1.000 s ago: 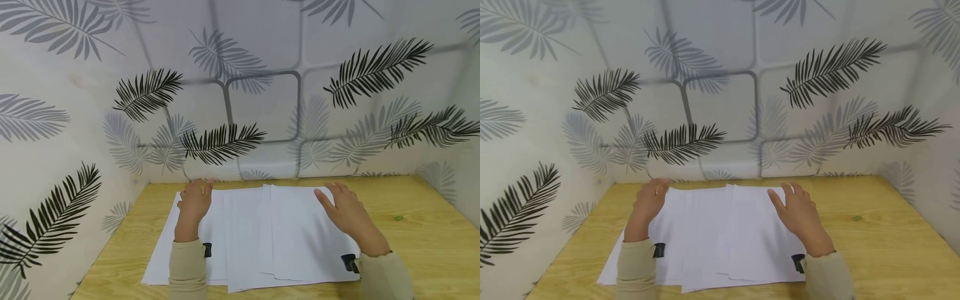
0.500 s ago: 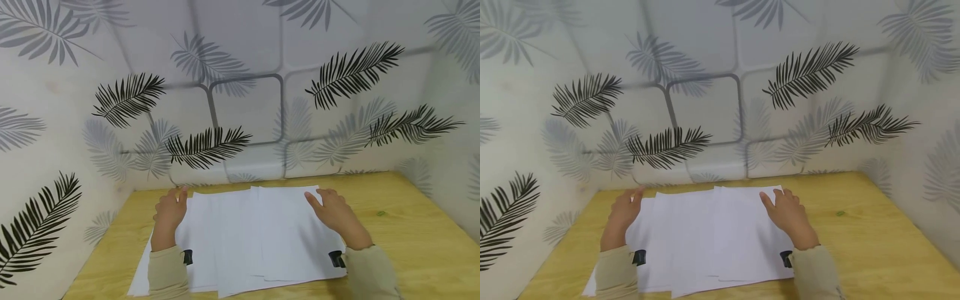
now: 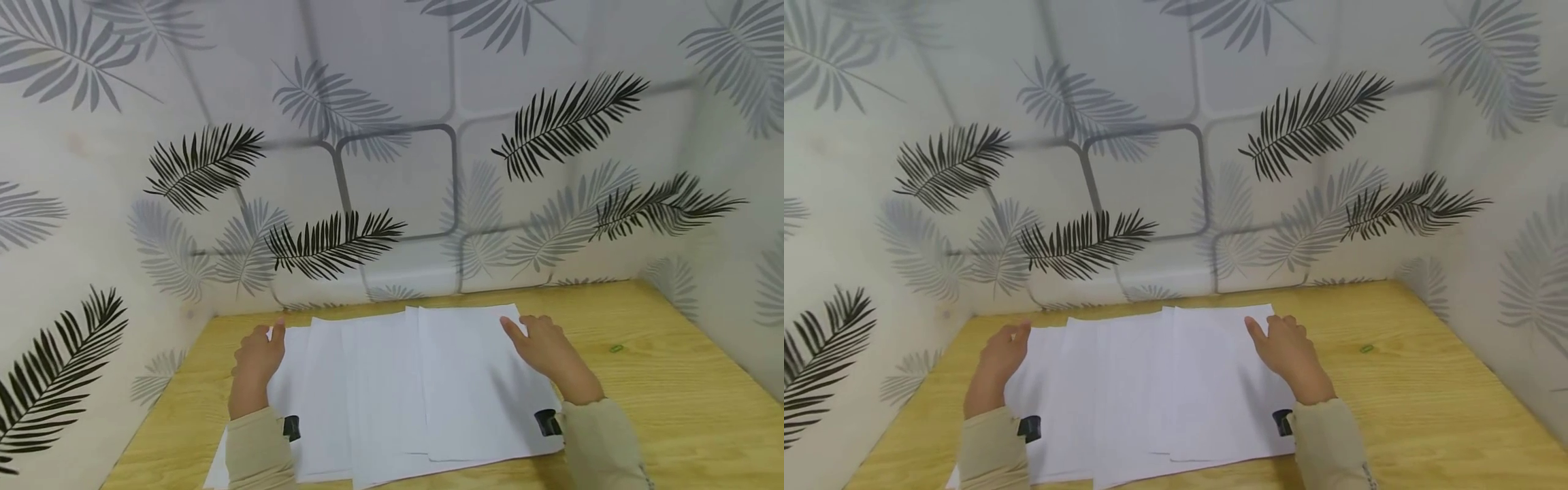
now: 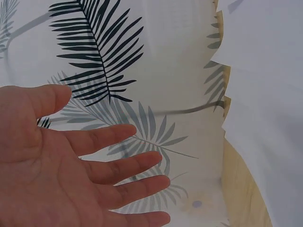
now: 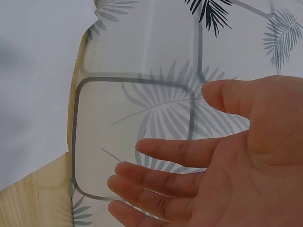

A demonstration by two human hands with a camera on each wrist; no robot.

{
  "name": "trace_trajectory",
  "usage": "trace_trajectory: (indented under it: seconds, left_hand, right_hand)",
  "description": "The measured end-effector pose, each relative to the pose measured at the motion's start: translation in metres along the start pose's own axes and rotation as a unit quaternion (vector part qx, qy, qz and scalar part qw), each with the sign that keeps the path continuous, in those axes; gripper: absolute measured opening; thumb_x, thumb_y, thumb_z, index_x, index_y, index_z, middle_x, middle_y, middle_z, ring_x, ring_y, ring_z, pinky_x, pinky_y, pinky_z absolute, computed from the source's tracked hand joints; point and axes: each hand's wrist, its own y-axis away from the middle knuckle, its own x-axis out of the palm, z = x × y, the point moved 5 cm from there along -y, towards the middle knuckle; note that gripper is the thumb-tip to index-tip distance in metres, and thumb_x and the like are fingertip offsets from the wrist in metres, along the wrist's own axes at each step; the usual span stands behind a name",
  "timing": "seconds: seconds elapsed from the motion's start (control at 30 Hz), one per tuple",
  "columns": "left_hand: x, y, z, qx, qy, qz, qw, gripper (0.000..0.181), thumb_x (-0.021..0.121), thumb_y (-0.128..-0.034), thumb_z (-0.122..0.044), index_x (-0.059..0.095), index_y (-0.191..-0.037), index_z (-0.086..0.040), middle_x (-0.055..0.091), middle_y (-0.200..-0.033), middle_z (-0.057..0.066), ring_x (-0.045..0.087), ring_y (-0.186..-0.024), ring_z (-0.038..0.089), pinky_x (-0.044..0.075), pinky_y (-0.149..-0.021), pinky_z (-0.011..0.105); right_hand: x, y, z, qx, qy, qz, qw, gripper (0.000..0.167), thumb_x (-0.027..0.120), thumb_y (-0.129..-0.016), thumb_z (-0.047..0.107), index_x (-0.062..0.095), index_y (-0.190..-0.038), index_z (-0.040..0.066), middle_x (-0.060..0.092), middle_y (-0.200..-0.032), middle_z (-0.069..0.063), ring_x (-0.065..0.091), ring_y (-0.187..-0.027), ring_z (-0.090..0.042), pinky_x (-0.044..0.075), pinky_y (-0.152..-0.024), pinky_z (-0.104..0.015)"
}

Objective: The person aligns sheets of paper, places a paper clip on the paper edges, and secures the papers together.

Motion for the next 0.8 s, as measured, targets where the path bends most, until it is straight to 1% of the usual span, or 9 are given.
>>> trace_trajectory:
  seconds: [0.1,0.23,0.43,0.53,0.7,0.8]
  left_hand:
    - [-0.003,-0.001,0.008,-0.008,-0.002,0.004,1.0,0.066,0.022,-0.1027,-0.043,0.028,-0.141,0.01,0.034,-0.136,0.038,0.021,-0.127,0.062,0.018,-0.096,0.076]
    - [-0.006,-0.002,0.015,-0.015,-0.007,0.011,0.9998,0.065,0.021,-0.1031,-0.041,0.029,-0.14,0.012,0.03,-0.138,0.04,0.022,-0.126,0.063,0.021,-0.097,0.074]
    - [-0.005,-0.006,0.022,-0.029,-0.001,0.019,0.9994,0.065,0.02,-0.1033,-0.04,0.03,-0.138,0.014,0.03,-0.137,0.041,0.022,-0.125,0.063,0.023,-0.098,0.071]
    - [-0.003,-0.007,0.026,-0.04,0.003,0.02,0.999,0.065,0.02,-0.1032,-0.04,0.03,-0.138,0.015,0.03,-0.137,0.041,0.021,-0.126,0.063,0.022,-0.099,0.071]
    - [-0.003,-0.008,0.033,-0.043,-0.001,0.023,0.9988,0.066,0.018,-0.1028,-0.04,0.03,-0.137,0.016,0.028,-0.136,0.043,0.022,-0.125,0.063,0.022,-0.099,0.071]
    - [-0.003,-0.008,0.036,-0.046,0.0,0.026,0.9986,0.066,0.018,-0.1025,-0.038,0.031,-0.135,0.018,0.027,-0.134,0.045,0.021,-0.124,0.064,0.022,-0.098,0.072]
  right_hand:
    - [0.001,-0.001,-0.002,0.005,-0.004,0.011,0.9999,0.066,0.035,-0.105,0.038,0.037,-0.131,-0.023,0.037,-0.129,-0.046,0.031,-0.122,-0.061,0.029,-0.098,-0.066]
    - [0.001,-0.001,-0.004,0.017,0.0,0.022,0.9996,0.066,0.034,-0.105,0.037,0.036,-0.132,-0.023,0.036,-0.133,-0.045,0.03,-0.124,-0.06,0.029,-0.099,-0.065]
    - [0.002,-0.004,-0.009,0.027,0.01,0.028,0.9992,0.064,0.033,-0.105,0.035,0.035,-0.132,-0.024,0.038,-0.134,-0.042,0.035,-0.124,-0.057,0.033,-0.099,-0.062]
    - [0.003,-0.005,-0.012,0.028,0.017,0.028,0.9991,0.062,0.033,-0.105,0.032,0.038,-0.13,-0.025,0.041,-0.132,-0.042,0.039,-0.121,-0.056,0.036,-0.097,-0.061]
    - [0.004,-0.006,-0.016,0.039,0.015,0.036,0.9985,0.06,0.032,-0.105,0.031,0.043,-0.124,-0.026,0.046,-0.126,-0.042,0.048,-0.114,-0.053,0.041,-0.092,-0.057]
    - [0.004,-0.007,-0.019,0.045,0.009,0.041,0.9981,0.059,0.033,-0.105,0.03,0.047,-0.119,-0.025,0.05,-0.12,-0.042,0.053,-0.107,-0.05,0.044,-0.088,-0.055]
